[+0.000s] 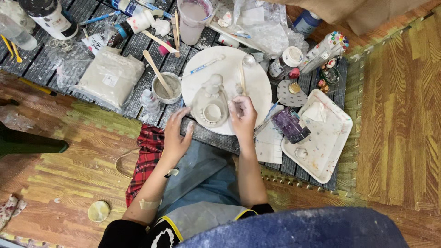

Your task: The person shapes a small piece of clay into a ring and attaches it to a clay figurine on a rotating wheel. They use a brush to apply liquid to the clay and smooth the surfaces with their fingers.

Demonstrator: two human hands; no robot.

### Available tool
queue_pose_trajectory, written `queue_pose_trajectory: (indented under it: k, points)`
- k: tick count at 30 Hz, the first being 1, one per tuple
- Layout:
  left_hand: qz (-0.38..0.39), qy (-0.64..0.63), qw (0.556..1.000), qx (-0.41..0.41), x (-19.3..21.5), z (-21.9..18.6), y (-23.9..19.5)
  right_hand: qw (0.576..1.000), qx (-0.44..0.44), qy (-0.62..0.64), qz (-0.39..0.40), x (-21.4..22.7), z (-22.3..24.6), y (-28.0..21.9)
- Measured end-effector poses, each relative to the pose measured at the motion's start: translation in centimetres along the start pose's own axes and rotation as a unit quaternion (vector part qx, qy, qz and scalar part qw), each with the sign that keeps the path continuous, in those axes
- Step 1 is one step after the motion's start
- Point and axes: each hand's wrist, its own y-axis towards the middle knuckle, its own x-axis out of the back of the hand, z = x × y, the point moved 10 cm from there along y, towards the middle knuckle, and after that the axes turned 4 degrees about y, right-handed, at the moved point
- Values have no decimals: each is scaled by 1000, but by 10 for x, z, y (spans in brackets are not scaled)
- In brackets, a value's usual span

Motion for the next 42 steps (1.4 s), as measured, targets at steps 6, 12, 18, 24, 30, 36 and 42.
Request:
queue_pose_trajectory:
  k: [6,12,18,24,30,36,42]
  points:
    - [19,30,999,-25,-1,-9,0,999,49,-15,-1,4,20,2]
    - [41,54,997,-47,-7,-21,1,989,85,-116,28,-2,52,2]
    - [60,104,992,-40,-9,-20,2,993,75,-93,11,1,51,0]
    - [61,224,967,-107,-10,-30,4,995,67,-77,0,2,44,-1]
    - [68,209,970,-107,-10,-28,4,993,73,-95,1,2,42,-3]
    - [64,188,977,-79,-13,-24,2,996,47,-74,-9,6,24,-4]
    - [69,107,990,-60,-16,-23,1,998,30,-4,52,-3,14,-7]
